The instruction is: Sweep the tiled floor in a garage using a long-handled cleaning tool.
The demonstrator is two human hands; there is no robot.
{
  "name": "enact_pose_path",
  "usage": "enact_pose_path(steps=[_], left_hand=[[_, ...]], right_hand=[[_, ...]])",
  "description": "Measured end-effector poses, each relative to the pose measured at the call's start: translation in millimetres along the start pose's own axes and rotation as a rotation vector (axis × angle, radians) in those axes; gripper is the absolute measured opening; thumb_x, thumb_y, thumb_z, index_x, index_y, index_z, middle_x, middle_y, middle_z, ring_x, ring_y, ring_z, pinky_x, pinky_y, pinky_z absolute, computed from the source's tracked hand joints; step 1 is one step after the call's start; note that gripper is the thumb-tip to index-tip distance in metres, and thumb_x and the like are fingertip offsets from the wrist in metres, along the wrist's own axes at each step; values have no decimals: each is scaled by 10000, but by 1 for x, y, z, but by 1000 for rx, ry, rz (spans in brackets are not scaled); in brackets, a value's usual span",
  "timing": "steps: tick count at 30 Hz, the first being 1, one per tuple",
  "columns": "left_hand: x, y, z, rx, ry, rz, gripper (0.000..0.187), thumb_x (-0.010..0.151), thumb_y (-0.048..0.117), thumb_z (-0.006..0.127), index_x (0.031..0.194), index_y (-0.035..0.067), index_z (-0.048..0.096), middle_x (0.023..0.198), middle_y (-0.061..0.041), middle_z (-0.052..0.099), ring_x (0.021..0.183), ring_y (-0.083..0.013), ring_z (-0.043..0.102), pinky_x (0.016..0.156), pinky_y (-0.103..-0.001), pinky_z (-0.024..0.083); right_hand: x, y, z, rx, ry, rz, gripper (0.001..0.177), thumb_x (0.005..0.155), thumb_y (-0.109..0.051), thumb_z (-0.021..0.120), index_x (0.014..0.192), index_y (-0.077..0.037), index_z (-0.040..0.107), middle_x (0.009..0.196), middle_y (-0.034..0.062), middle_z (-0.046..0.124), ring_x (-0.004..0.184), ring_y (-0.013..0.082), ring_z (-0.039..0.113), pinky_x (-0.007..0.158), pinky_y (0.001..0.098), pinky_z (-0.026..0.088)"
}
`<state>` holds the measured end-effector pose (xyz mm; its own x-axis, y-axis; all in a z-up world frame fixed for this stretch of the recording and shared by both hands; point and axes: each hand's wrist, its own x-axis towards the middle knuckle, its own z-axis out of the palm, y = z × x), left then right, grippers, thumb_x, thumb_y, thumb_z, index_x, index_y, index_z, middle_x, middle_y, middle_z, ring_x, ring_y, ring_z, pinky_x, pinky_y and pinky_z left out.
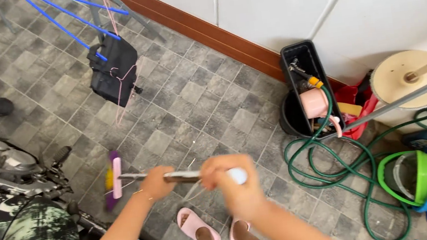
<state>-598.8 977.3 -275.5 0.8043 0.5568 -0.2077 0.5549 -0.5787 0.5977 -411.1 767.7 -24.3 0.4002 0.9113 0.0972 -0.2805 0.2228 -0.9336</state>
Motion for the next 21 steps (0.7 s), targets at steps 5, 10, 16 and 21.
enact_pose_path(steps=[5,10,16,21], left_hand=[[56,198,9,-247,-123,91,164,796,224,735,794,60,745,678,-184,668,616,-300,677,605,-414,505],[87,343,10,-303,-252,292,336,870,356,748,764,38,737,641,-186,658,594,-320,651,612,-421,507],[64,414,-6,-326,-297,437,264,851,325,729,796,69,765,680,-177,680,646,-348,686,634,-437,532],[34,370,-47,-272,-233,270,296,836,349,742,770,61,760,689,-195,690,669,-372,687,658,-441,543]], right_hand=[[-10,-151,-60,-296,253,-172,295,890,-89,511,640,39,604,678,168,652,669,266,638,673,379,528],[-34,-248,-83,-213,476,-241,298,885,-48,503,603,49,503,590,139,468,595,287,478,630,426,429],[-77,-295,-98,-288,478,-294,325,946,-76,494,631,-8,448,529,119,431,573,244,431,623,422,387],[-58,-258,-100,-57,379,-320,356,956,-84,510,608,-19,465,526,99,430,507,209,417,572,405,382]])
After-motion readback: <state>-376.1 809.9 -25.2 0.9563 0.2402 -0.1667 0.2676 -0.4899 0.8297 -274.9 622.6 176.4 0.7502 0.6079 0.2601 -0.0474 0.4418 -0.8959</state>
